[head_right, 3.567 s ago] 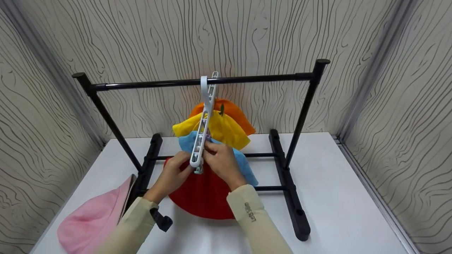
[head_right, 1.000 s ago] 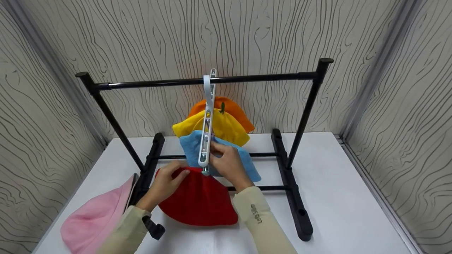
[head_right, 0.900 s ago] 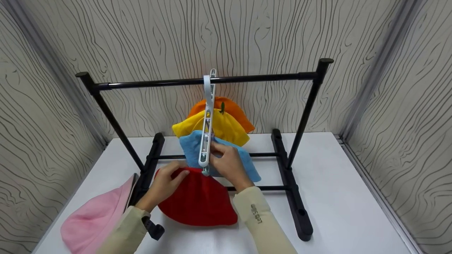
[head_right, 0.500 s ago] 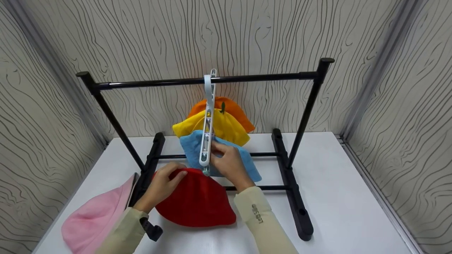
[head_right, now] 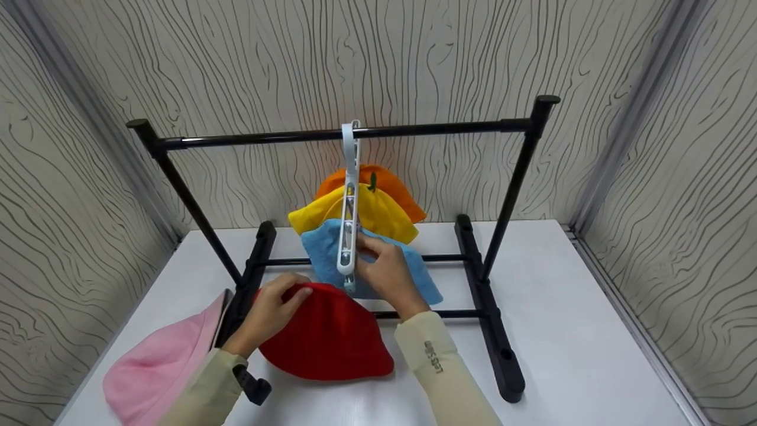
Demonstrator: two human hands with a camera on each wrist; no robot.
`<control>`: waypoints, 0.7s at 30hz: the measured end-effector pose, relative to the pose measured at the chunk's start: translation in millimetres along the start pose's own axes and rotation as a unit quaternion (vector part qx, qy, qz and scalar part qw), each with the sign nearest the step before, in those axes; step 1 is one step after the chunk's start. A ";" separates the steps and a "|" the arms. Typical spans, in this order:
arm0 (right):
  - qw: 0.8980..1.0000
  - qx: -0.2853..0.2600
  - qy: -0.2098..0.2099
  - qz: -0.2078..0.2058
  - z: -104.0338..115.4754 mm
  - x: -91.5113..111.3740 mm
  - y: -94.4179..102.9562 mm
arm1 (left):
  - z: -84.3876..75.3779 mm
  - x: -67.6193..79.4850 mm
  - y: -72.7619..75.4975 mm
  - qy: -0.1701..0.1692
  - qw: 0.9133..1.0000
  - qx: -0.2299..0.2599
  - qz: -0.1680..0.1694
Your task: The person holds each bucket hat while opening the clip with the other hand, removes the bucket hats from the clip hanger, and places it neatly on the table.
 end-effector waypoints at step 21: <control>0.999 0.043 0.005 -0.017 2.4 4.3 6.2 | 3.7 -1.0 -3.6 -0.011 1.000 0.010 0.005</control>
Point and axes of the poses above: each hand's wrist, its own x-axis away from the middle knuckle, its own y-axis out of the back of the hand, z = x × y, the point moved 9 cm from there along -x, towards the middle knuckle, and after that the axes turned 11 degrees about z, right-handed, at the moved point
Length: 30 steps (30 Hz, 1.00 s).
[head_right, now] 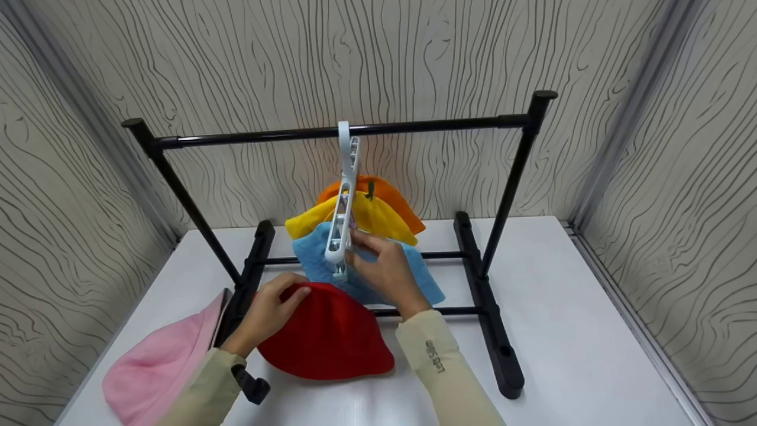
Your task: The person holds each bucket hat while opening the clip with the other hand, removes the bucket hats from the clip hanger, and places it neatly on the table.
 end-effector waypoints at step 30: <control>0.998 -0.042 -0.022 0.036 -20.6 4.1 -17.2 | 18.3 21.4 11.8 0.005 0.999 0.045 -0.028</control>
Point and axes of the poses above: each hand's wrist, its own x-axis away from the middle knuckle, its own y-axis out of the back of the hand, z = x × y, the point moved 9 cm from there along -x, towards the middle knuckle, and after that the axes turned 11 degrees about z, right-handed, at the moved point
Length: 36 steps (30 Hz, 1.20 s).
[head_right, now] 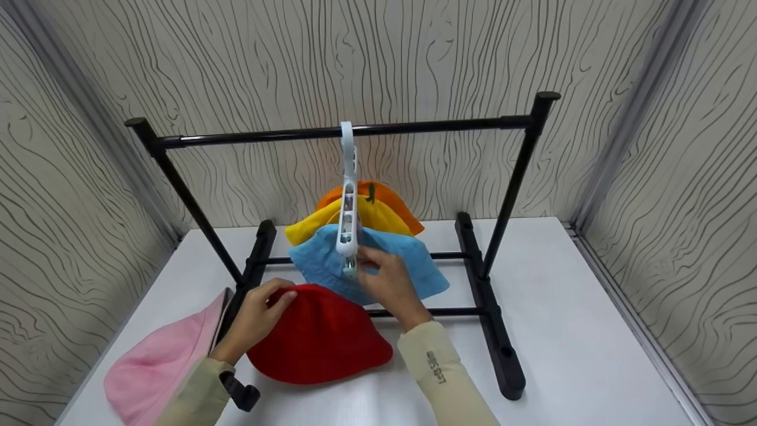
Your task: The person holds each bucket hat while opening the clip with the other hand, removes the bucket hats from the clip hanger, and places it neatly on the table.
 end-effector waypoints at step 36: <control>0.999 0.038 -0.011 -0.017 -20.4 9.6 -12.0 | 41.7 42.7 21.3 0.048 0.996 -0.023 -0.071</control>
Point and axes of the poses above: each hand's wrist, its own x-axis away from the middle knuckle, its own y-axis out of the back of the hand, z = x × y, the point moved 9 cm from there along -x, towards the middle knuckle, and after that the axes turned 11 degrees about z, right-handed, at the moved point
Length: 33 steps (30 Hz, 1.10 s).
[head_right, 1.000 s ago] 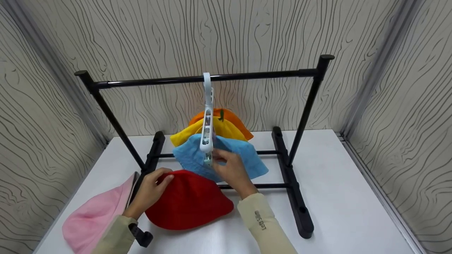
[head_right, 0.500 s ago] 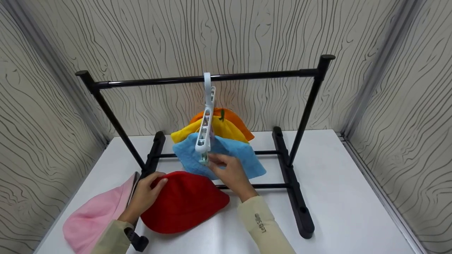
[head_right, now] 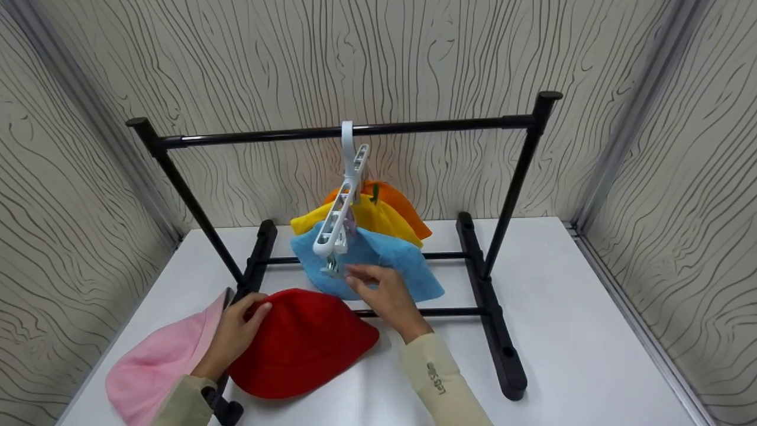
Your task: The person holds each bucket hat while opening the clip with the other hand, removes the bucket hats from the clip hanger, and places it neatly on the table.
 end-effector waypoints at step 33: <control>0.998 -0.041 0.020 0.034 -19.3 4.9 -12.2 | 41.1 14.8 8.9 0.117 0.993 -0.008 -0.016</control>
Point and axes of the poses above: each hand's wrist, its own x-axis away from the middle knuckle, its own y-axis out of the back of the hand, z = x × y, the point moved 9 cm from there along -x, towards the middle knuckle, and after that the axes turned 11 degrees about z, right-handed, at the moved point
